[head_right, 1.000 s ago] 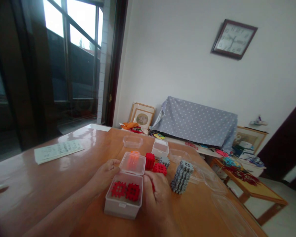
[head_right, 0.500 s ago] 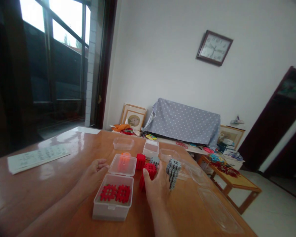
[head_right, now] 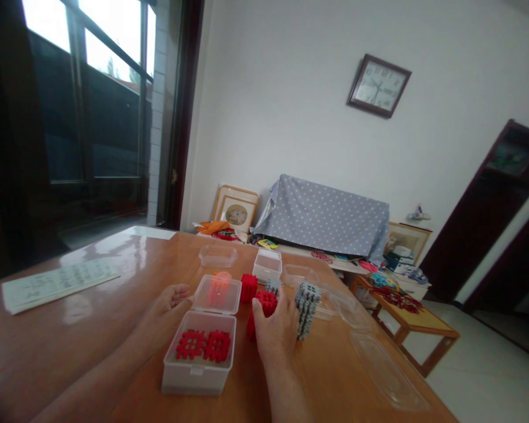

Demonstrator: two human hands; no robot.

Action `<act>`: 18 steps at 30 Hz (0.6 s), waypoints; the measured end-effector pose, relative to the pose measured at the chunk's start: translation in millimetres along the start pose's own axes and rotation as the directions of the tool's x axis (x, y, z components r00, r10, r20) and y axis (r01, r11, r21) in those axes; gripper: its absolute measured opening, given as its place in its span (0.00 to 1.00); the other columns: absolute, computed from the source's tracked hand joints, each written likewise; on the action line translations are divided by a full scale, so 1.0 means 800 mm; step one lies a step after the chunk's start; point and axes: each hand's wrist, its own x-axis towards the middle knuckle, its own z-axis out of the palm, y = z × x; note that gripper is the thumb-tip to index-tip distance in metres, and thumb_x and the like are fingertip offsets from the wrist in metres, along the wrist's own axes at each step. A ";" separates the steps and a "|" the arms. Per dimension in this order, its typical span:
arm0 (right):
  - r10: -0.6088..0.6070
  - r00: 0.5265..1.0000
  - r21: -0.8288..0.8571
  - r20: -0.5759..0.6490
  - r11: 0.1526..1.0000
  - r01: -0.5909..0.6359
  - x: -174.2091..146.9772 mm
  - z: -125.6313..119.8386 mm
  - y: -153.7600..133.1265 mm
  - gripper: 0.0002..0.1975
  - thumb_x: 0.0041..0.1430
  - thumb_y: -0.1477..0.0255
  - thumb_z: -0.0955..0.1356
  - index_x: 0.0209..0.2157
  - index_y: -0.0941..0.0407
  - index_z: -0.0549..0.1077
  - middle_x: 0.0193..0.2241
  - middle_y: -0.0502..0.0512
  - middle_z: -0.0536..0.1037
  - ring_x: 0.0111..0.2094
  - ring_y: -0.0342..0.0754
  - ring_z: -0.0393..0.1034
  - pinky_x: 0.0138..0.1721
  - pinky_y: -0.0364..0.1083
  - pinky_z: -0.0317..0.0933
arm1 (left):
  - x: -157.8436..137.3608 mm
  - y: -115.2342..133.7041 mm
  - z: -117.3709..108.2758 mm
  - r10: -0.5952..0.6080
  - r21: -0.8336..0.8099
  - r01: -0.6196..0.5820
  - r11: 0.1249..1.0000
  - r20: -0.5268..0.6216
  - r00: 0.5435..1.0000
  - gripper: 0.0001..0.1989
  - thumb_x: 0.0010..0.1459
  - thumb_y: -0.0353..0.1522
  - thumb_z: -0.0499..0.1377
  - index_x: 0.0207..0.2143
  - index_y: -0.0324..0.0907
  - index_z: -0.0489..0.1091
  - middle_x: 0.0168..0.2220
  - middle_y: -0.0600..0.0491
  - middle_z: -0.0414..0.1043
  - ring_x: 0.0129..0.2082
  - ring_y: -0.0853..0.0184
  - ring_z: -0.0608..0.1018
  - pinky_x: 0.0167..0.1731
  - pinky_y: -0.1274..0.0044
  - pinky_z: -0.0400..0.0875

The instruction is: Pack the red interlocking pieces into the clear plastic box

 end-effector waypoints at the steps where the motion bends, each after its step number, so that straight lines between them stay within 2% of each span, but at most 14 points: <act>1: 0.005 1.000 0.004 0.005 1.000 -0.005 0.000 0.000 -0.001 0.37 0.57 0.51 0.69 0.62 0.59 0.68 0.54 0.71 0.73 0.55 0.68 0.67 0.54 0.64 0.59 | 0.000 -0.001 0.000 0.009 0.004 -0.009 1.000 0.004 1.000 0.23 0.56 0.41 0.60 0.51 0.37 0.69 0.51 0.40 0.76 0.50 0.53 0.79 0.48 0.66 0.74; 7: -0.020 0.999 0.074 -0.033 0.997 0.022 0.003 -0.002 0.000 0.31 0.59 0.56 0.68 0.59 0.59 0.70 0.52 0.69 0.75 0.54 0.65 0.67 0.56 0.62 0.59 | 0.003 -0.007 0.001 0.047 0.031 -0.047 0.998 0.010 0.999 0.23 0.57 0.42 0.59 0.51 0.38 0.69 0.50 0.41 0.76 0.51 0.53 0.79 0.50 0.64 0.73; 13: -0.082 0.987 0.139 -0.140 0.985 0.102 -0.004 -0.016 -0.015 0.34 0.60 0.55 0.68 0.62 0.60 0.66 0.54 0.68 0.74 0.56 0.63 0.65 0.59 0.62 0.57 | -0.005 0.006 -0.001 0.128 0.085 -0.121 0.989 -0.083 0.988 0.26 0.59 0.43 0.59 0.55 0.39 0.67 0.55 0.40 0.73 0.55 0.51 0.76 0.52 0.63 0.72; 16: -0.140 0.981 0.204 -0.135 0.965 0.166 -0.017 -0.024 -0.035 0.35 0.61 0.56 0.69 0.64 0.59 0.64 0.56 0.66 0.73 0.57 0.61 0.65 0.59 0.60 0.58 | -0.017 0.029 -0.004 0.153 0.016 -0.153 0.988 -0.017 0.988 0.22 0.61 0.44 0.58 0.53 0.41 0.69 0.53 0.42 0.75 0.52 0.53 0.78 0.48 0.66 0.73; 18: -0.185 0.977 0.249 -0.107 0.946 0.207 -0.028 -0.029 -0.051 0.35 0.61 0.57 0.69 0.65 0.57 0.62 0.57 0.66 0.72 0.57 0.60 0.66 0.59 0.60 0.59 | -0.027 0.046 -0.007 0.154 -0.064 -0.149 0.987 0.095 0.983 0.20 0.63 0.44 0.57 0.50 0.42 0.71 0.48 0.45 0.78 0.48 0.55 0.80 0.46 0.69 0.74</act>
